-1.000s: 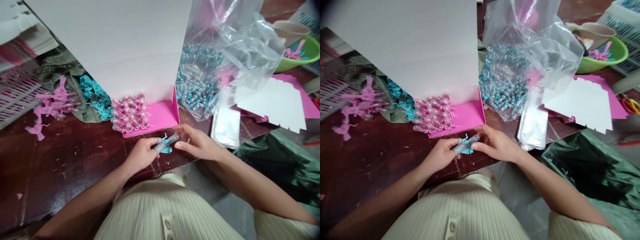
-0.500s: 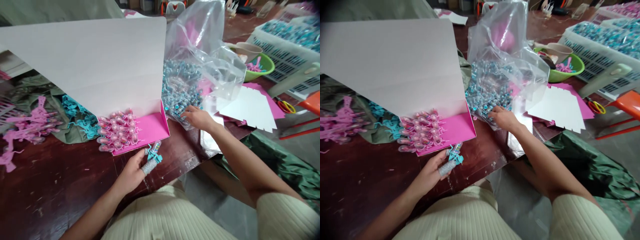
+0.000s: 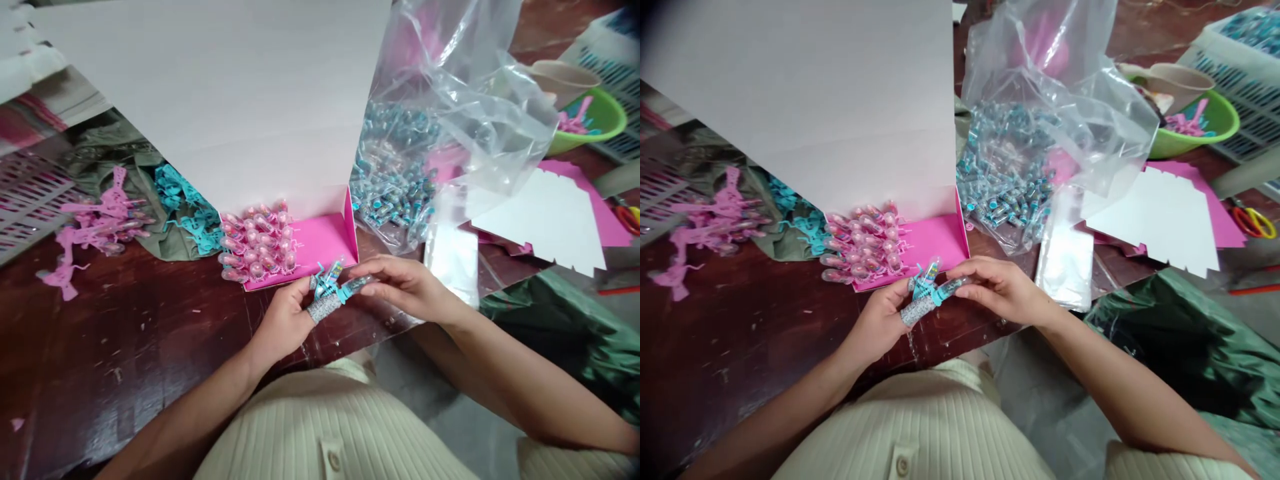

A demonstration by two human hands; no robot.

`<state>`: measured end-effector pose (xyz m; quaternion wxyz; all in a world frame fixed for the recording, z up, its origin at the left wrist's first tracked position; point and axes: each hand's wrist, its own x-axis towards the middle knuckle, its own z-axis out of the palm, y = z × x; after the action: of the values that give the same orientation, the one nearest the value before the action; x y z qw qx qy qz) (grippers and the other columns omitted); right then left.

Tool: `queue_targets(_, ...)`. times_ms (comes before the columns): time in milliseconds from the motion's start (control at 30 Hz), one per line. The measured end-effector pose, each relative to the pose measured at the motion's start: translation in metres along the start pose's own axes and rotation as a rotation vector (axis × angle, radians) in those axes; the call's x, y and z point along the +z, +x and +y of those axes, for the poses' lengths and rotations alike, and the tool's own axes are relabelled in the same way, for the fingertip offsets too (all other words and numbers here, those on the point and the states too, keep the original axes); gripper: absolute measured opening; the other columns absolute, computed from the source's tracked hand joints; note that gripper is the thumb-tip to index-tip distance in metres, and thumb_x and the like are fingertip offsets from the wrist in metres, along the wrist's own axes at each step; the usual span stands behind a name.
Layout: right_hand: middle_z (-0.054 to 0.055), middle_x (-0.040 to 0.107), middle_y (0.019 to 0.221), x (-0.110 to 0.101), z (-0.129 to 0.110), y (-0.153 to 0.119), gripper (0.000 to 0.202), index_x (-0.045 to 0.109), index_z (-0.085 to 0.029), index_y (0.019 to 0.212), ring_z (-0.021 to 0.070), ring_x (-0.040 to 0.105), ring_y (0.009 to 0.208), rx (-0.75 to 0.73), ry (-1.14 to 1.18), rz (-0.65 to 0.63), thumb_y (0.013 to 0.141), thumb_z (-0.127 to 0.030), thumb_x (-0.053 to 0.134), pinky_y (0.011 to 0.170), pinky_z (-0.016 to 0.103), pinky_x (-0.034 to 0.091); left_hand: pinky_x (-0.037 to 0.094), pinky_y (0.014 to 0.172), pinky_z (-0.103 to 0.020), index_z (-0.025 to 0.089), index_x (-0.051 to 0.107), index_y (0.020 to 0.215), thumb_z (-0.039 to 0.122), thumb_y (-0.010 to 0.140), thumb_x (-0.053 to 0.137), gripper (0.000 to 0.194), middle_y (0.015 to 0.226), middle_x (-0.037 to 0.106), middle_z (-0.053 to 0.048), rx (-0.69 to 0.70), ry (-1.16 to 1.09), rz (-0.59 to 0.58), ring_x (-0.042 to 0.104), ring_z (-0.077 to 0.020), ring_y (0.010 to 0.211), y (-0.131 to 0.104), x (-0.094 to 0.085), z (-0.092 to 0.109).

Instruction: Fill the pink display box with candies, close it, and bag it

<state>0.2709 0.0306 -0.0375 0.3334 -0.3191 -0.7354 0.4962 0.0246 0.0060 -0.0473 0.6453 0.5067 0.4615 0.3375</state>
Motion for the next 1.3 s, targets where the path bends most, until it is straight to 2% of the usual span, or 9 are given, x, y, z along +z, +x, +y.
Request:
queue_targets(233,0.007,0.075,0.118,0.009,-0.009,-0.002,0.031,0.070,-0.024,0.125,0.0202,0.071,0.111,-0.073,-0.144,0.056,0.094,-0.023,0.069,0.098,0.033,0.057,0.051,0.079,-0.028,0.018,0.067,0.088,0.032,0.086,0.076,0.016,0.076,0.061,0.001,0.151,0.116,0.045,0.060,-0.0164,0.078,-0.005,0.004,0.002)
queue_targets(467,0.003,0.075,0.081,0.026,-0.003,-0.005,0.030,0.069,-0.017,0.096,0.0145,0.074,0.068,0.378,0.192,0.071,0.100,-0.045,0.058,0.064,0.024,0.059,0.041,0.069,-0.025,0.016,0.062,0.080,0.022,0.093,0.063,0.014,0.081,0.057,-0.001,0.435,0.627,0.184,0.052,-0.0136,0.074,-0.014,-0.001,0.005)
queue_targets(633,0.003,0.075,0.091,0.015,-0.012,0.001,0.044,0.060,-0.020,0.129,0.0128,0.070,0.068,0.237,0.034,0.017,0.091,-0.039,0.073,0.061,0.022,0.055,0.038,0.066,-0.025,0.018,0.057,0.074,0.030,0.092,0.069,0.024,0.075,0.052,0.002,0.357,0.584,0.198,0.048,-0.0129,0.071,-0.009,-0.009,0.014)
queue_targets(767,0.000,0.069,0.069,0.006,-0.011,0.005,0.027,0.069,-0.019,0.088,0.0086,0.061,0.053,0.175,-0.061,0.019,0.100,-0.041,0.059,0.054,0.019,0.048,0.040,0.068,-0.025,0.017,0.055,0.072,0.036,0.089,0.073,0.031,0.076,0.053,0.001,0.267,0.447,0.167,0.049,-0.0127,0.073,-0.009,-0.012,0.024)
queue_targets(867,0.007,0.074,0.109,-0.006,-0.009,0.020,0.034,0.069,-0.024,0.121,0.0121,0.070,0.073,-0.002,-0.036,0.031,0.097,-0.046,0.064,0.060,0.021,0.054,0.037,0.055,-0.022,0.017,0.061,0.082,0.044,0.087,0.073,0.029,0.065,0.052,0.004,0.025,0.171,0.024,0.045,-0.0095,0.057,-0.009,-0.014,0.038)
queue_targets(1000,0.010,0.040,0.161,-0.020,-0.021,0.056,0.078,0.048,-0.034,0.151,0.0252,0.051,0.139,-0.362,-0.213,-0.103,0.082,-0.032,0.083,0.103,0.036,0.054,0.033,0.042,-0.019,0.016,0.063,0.085,0.051,0.088,0.067,0.035,0.057,0.052,0.004,-0.219,-0.045,-0.199,0.041,-0.0081,0.045,-0.003,-0.019,0.062)
queue_targets(1100,0.009,0.063,0.139,-0.030,-0.032,0.081,0.044,0.066,-0.027,0.134,0.0190,0.063,0.124,-0.480,-0.177,-0.268,0.091,-0.027,0.074,0.100,0.033,0.055,0.049,0.056,-0.024,0.016,0.068,0.089,0.049,0.091,0.064,0.033,0.073,0.065,-0.002,-0.022,0.273,-0.223,0.060,-0.0140,0.064,0.009,-0.034,0.079)
queue_targets(1167,0.006,0.074,0.116,-0.039,-0.033,0.094,0.035,0.070,-0.025,0.126,0.0163,0.071,0.103,-0.439,-0.224,-0.180,0.092,-0.031,0.074,0.088,0.030,0.058,0.057,0.083,-0.035,0.017,0.071,0.104,0.045,0.094,0.062,0.031,0.102,0.072,-0.009,0.241,0.672,-0.045,0.067,-0.0226,0.096,0.022,-0.052,0.087)
queue_targets(1300,0.008,0.076,0.106,-0.042,-0.015,0.122,0.025,0.073,-0.020,0.112,0.0212,0.071,0.093,-0.118,-0.801,-0.001,0.095,-0.038,0.068,0.079,0.032,0.053,0.031,0.124,-0.051,0.013,0.061,0.134,0.019,0.092,0.053,0.043,0.155,0.049,-0.015,0.511,1.285,0.112,0.038,-0.0309,0.148,0.057,-0.093,0.083)
